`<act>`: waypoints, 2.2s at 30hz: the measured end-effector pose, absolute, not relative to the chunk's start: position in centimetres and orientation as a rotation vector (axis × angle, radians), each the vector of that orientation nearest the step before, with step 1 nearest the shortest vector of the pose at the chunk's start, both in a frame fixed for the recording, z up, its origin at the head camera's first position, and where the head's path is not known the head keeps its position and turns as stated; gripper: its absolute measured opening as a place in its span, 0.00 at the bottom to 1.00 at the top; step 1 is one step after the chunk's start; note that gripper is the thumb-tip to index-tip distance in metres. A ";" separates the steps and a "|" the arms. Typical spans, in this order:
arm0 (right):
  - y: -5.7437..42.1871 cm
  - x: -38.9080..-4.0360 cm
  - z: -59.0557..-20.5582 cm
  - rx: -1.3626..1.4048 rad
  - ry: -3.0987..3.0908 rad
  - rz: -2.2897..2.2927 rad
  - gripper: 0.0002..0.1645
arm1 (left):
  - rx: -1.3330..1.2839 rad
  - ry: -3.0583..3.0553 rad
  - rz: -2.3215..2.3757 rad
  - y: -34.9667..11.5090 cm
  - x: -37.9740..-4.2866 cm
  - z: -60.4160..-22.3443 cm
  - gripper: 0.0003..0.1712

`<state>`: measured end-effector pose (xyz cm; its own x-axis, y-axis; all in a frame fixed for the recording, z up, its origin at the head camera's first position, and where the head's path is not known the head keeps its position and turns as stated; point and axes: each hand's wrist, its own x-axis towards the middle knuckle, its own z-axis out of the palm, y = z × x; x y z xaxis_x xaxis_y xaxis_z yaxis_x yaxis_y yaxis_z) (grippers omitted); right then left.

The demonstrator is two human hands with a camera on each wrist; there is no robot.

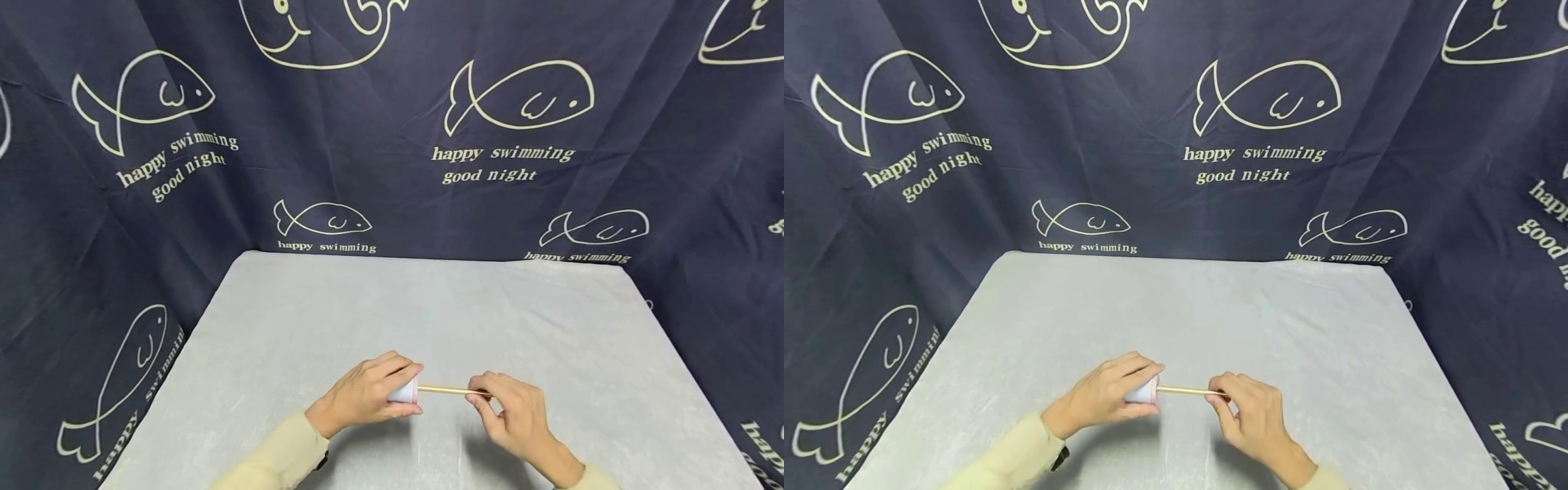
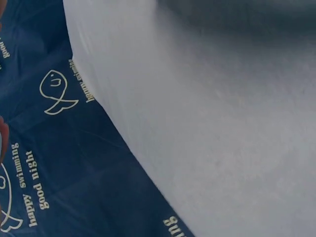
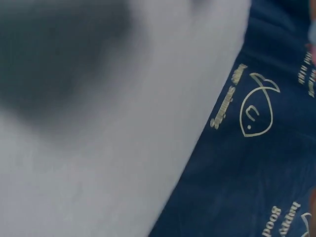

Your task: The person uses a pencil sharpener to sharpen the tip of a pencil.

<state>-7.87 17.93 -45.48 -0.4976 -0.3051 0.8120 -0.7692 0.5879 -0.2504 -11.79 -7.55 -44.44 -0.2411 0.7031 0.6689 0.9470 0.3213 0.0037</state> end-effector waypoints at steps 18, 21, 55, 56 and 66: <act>18.8 -8.5 -45.1 0.874 -2.221 0.716 0.06 | -1.394 -2.104 -0.588 -8.1 -12.9 -44.6 0.32; 18.6 -8.8 -45.5 0.916 -2.047 0.589 0.17 | -1.399 -2.229 -0.695 -8.5 -13.0 -44.0 0.31; 18.9 -8.2 -46.3 0.766 -2.640 1.403 0.06 | -1.409 -2.030 -0.307 -8.2 -11.8 -45.6 0.30; 18.8 -8.1 -46.6 0.770 -2.576 1.278 0.09 | -1.399 -2.076 -0.332 -8.3 -11.8 -45.6 0.31; 18.1 -9.3 -46.7 0.921 -1.878 0.480 0.19 | -1.345 -2.412 -0.790 -8.6 -12.2 -44.9 0.30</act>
<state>-9.30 18.08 -46.75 -0.2600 -0.3923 0.8823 -0.7672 0.6388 0.0579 -12.16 -8.62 -44.88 -0.5337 0.6988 0.4762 0.8451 0.4210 0.3294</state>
